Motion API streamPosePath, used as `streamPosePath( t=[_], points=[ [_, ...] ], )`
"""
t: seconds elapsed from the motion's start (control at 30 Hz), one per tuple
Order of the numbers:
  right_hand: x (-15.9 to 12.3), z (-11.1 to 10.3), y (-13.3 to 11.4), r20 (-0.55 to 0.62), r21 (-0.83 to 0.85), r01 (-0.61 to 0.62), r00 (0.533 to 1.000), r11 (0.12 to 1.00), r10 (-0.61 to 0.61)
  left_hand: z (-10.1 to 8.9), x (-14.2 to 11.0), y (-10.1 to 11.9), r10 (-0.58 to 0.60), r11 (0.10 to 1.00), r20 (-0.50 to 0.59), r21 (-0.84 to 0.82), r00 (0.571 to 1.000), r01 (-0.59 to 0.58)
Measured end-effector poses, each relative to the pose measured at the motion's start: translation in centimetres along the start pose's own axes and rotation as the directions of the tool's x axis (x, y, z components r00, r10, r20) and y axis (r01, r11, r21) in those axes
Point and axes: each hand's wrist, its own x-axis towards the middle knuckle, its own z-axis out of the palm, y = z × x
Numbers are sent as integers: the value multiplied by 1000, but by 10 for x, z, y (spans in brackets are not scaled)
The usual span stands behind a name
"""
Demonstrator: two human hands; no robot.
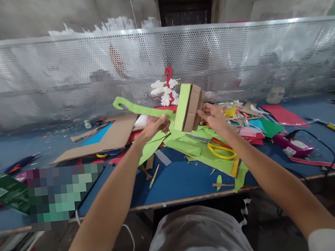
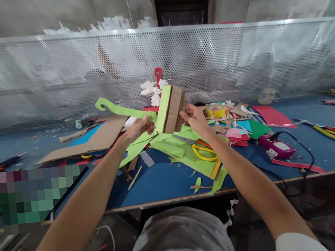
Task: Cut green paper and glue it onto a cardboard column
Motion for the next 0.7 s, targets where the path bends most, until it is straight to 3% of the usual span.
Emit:
streamPosePath(
  t=[0.1,0.17,0.23,0.33,0.4,0.47,0.6,0.7],
  points=[
    [9,-8,9,-148,20,37,988,999,-34,-15,5,4,37,994,-104,-96,994,-47],
    [15,-14,15,-233,19,61,971,998,-55,-29,8,2,31,998,-303,-35,953,-44],
    [19,-19,20,-275,16,70,959,997,-63,-42,8,-2,24,992,-373,123,928,24],
    [22,-23,26,-281,16,85,957,996,-77,-54,4,-12,-87,917,-154,373,984,140],
    [22,-23,27,-271,10,98,958,995,-92,-55,1,-18,-196,865,18,475,980,164],
    [20,-22,26,-262,8,105,960,994,-99,-53,-1,-23,-280,817,108,549,954,177],
    [18,-22,24,-252,14,102,963,995,-96,-50,-1,-30,-328,777,129,600,936,190],
    [20,-26,26,-246,0,106,964,994,-103,-54,0,-35,-232,841,35,510,972,183]
  ],
)
